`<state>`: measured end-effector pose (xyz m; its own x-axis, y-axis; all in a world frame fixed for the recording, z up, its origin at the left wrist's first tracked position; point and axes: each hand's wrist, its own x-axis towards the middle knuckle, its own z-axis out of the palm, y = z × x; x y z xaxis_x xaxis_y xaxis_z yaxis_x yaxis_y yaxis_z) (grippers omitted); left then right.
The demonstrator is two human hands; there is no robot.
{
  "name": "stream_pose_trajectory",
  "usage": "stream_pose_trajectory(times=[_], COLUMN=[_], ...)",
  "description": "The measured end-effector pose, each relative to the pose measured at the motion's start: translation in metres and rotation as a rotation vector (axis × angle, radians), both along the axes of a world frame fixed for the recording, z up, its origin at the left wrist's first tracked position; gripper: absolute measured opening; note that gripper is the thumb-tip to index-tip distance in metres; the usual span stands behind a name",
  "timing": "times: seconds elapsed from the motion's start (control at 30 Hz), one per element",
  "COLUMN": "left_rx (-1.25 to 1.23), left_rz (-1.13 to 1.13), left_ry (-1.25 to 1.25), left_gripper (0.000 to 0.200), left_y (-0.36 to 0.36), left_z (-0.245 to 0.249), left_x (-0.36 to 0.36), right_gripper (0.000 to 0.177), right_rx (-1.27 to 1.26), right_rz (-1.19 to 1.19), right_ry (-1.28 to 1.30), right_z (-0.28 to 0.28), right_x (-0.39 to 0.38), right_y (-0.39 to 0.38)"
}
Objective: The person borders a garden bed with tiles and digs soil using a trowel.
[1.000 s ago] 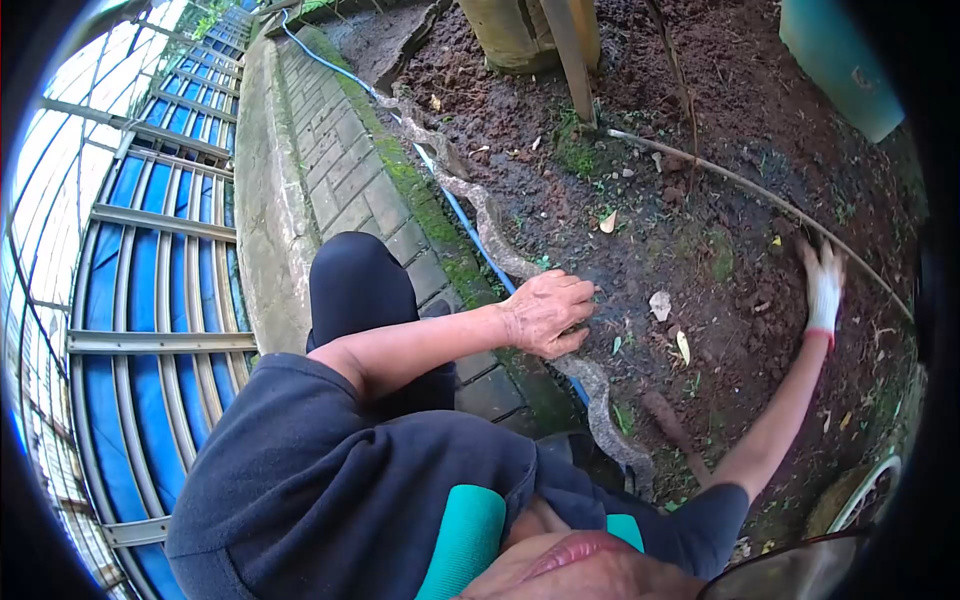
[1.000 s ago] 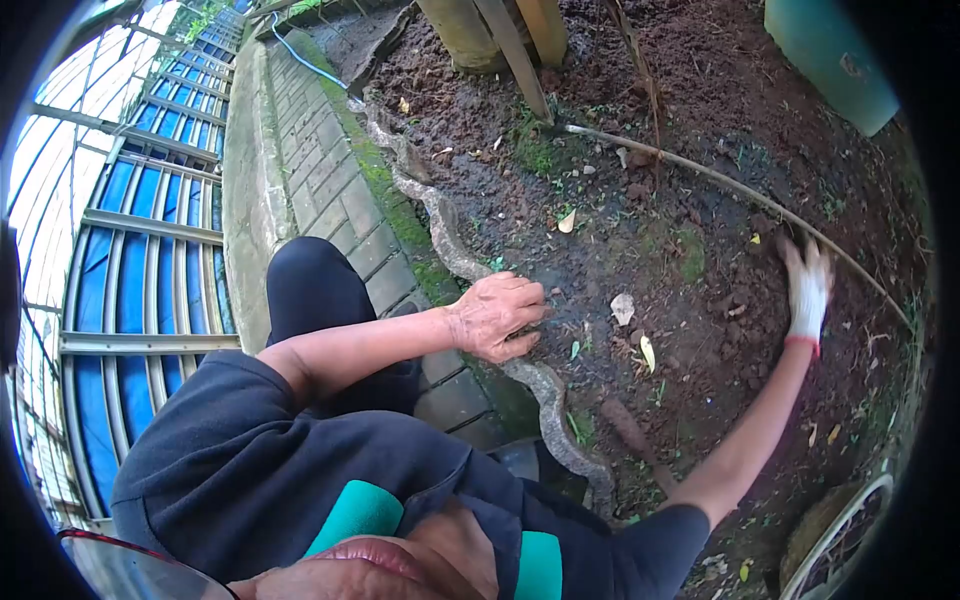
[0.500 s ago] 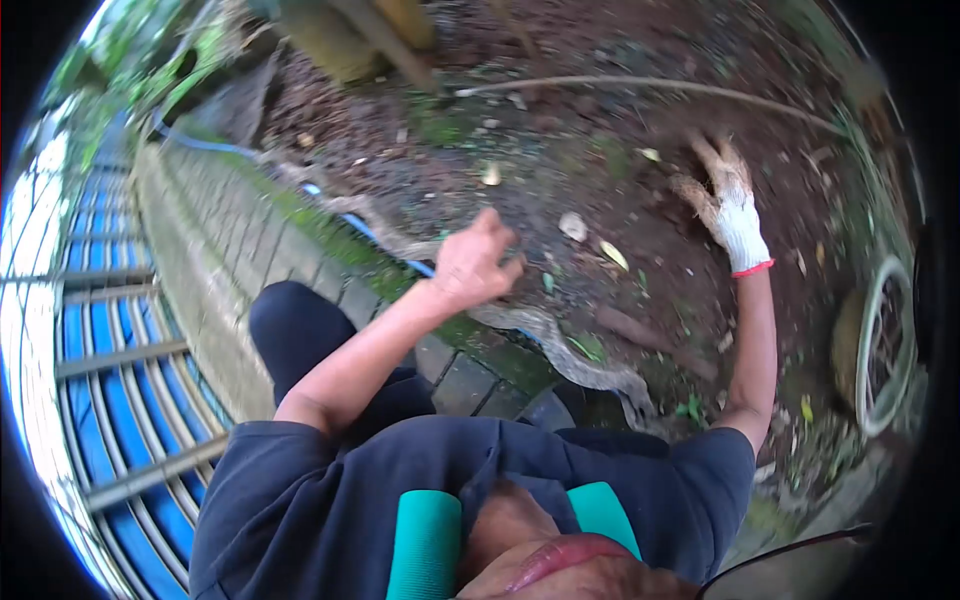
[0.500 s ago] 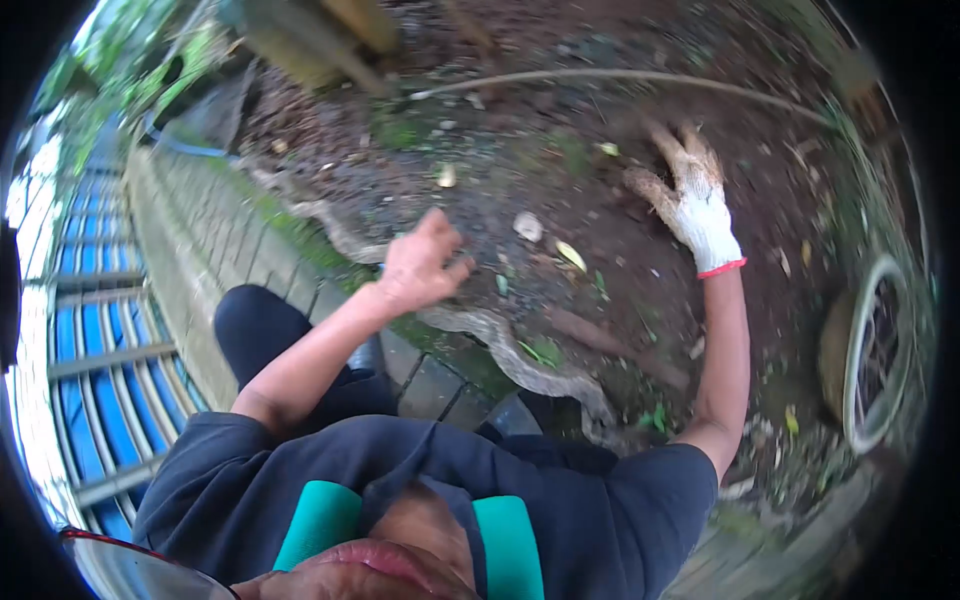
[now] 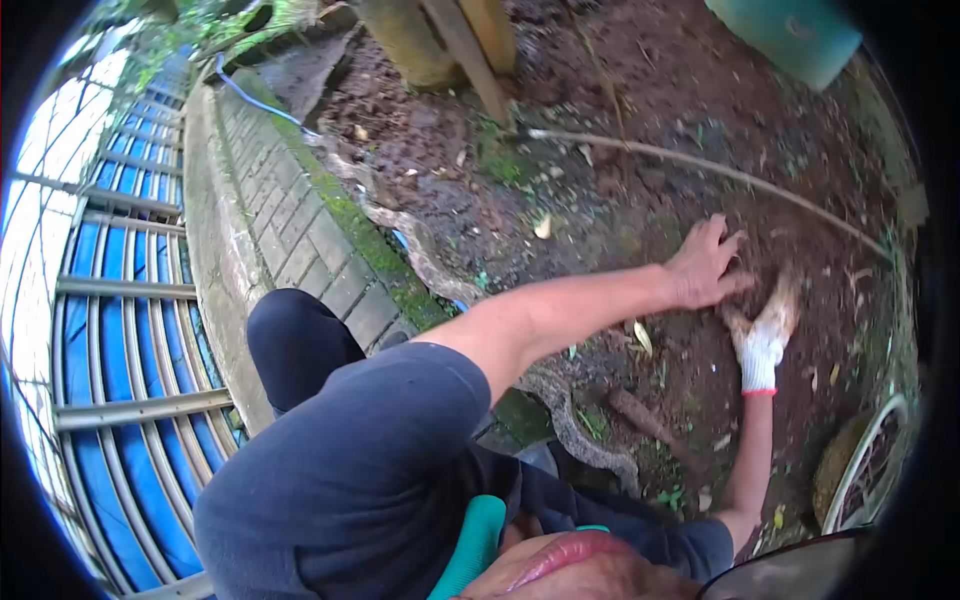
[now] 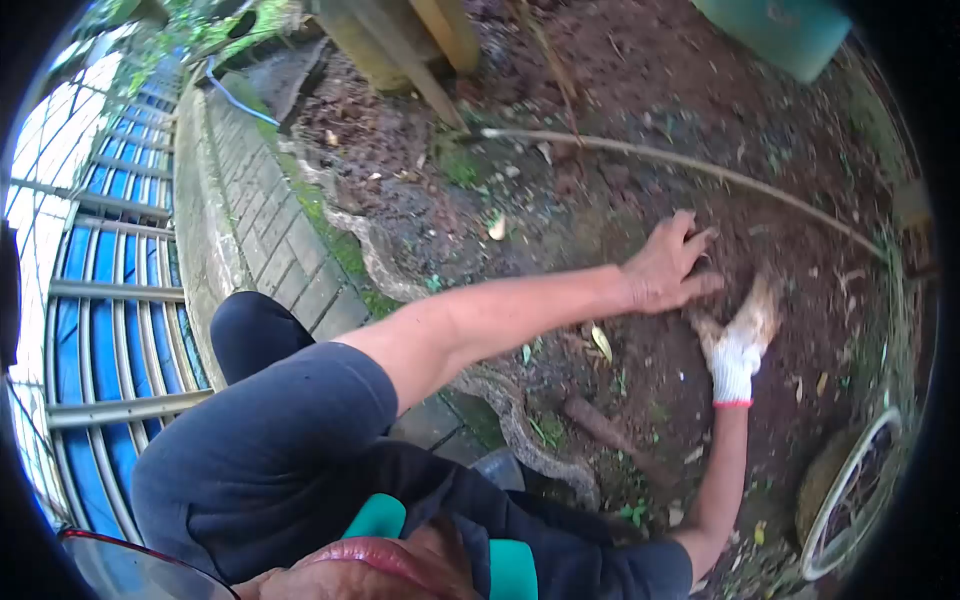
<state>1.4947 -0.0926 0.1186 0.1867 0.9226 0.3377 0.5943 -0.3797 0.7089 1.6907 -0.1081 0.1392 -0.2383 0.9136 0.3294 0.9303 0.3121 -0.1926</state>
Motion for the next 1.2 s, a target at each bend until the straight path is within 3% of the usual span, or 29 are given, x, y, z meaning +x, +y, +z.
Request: stream_pose_trajectory(times=[0.03, 0.1, 0.13, 0.17, 0.2, 0.23, 0.3, 0.5, 0.57, 0.67, 0.73, 0.8, 0.83, 0.9, 0.97, 1.0, 1.03, 1.1, 1.2], left_rx=[-0.045, 0.327, 0.374, 0.426, 0.531, 0.466, 0.033, 0.06, 0.149, 0.211, -0.091, -0.215, -0.194, -0.74, -1.308, -1.222, -0.988, -0.412, -0.047], left_rz=[-0.078, -0.358, -0.203, -0.175, -0.157, -0.01, 0.191, -0.043, -0.11, -0.056, -0.075, -0.082, -0.078, -0.323, -0.627, -0.535, -0.329, 0.149, 0.503], left_ry=[-0.062, 0.55, 0.145, 0.158, 0.265, 0.176, 0.183, 0.363, 0.541, 0.512, 0.228, 0.211, 0.335, 0.386, 0.658, 0.525, 0.343, 0.537, 0.46], left_gripper=[0.056, 0.029, 0.009, 0.007, 0.005, 0.008, 0.016, 0.045, 0.039, 0.019, 0.017, 0.023, 0.028, 0.037, 0.045, 0.052, 0.054, 0.061, 0.073], left_y=[0.007, 0.02, 0.024, 0.014, 0.011, 0.008, 0.016, 0.063, 0.075, 0.084, 0.057, 0.02, 0.0, -0.039, -0.043, -0.041, -0.036, -0.009, 0.009], left_z=[0.007, 0.008, -0.018, -0.004, -0.004, -0.006, 0.006, 0.02, 0.007, 0.003, 0.034, 0.045, 0.042, 0.094, 0.119, 0.132, 0.109, 0.057, 0.004], left_x=[0.007, -0.006, -0.013, -0.033, -0.048, -0.057, -0.068, -0.042, -0.034, -0.03, -0.037, -0.058, -0.075, -0.105, -0.143, -0.153, -0.172, -0.19, -0.174], right_gripper=[0.125, 0.121, 0.119, 0.117, 0.115, 0.112, 0.11, 0.107, 0.106, 0.106, 0.106, 0.106, 0.106, 0.106, 0.105, 0.105, 0.105, 0.105, 0.106], right_rx=[0.011, -0.04, -0.045, -0.051, -0.042, -0.02, -0.028, -0.1, -0.1, -0.083, -0.085, -0.078, -0.08, -0.062, -0.067, -0.07, -0.069, -0.07, -0.091], right_rz=[0.016, 0.058, -0.003, -0.054, -0.052, -0.036, -0.039, -0.064, -0.07, -0.051, -0.054, -0.08, -0.083, -0.039, -0.048, -0.049, -0.052, -0.058, -0.056], right_ry=[-0.054, 0.025, -0.031, -0.086, -0.068, -0.04, -0.043, -0.079, -0.077, -0.055, -0.054, -0.066, -0.071, -0.032, -0.045, -0.046, -0.049, -0.07, -0.087], right_z=[-0.007, -0.003, 0.001, 0.003, 0.0, -0.002, -0.002, 0.008, 0.008, 0.004, 0.002, 0.002, 0.002, -0.001, 0.002, 0.002, 0.003, 0.008, 0.003], right_x=[0.012, 0.014, 0.011, 0.008, 0.01, 0.012, 0.013, 0.007, 0.007, 0.009, 0.011, 0.012, 0.01, 0.013, 0.011, 0.008, 0.007, 0.007, 0.009], right_y=[0.001, -0.002, -0.005, -0.007, -0.007, -0.007, -0.008, -0.004, -0.006, -0.007, -0.006, -0.008, -0.008, -0.006, -0.007, -0.008, -0.008, -0.007, -0.005])
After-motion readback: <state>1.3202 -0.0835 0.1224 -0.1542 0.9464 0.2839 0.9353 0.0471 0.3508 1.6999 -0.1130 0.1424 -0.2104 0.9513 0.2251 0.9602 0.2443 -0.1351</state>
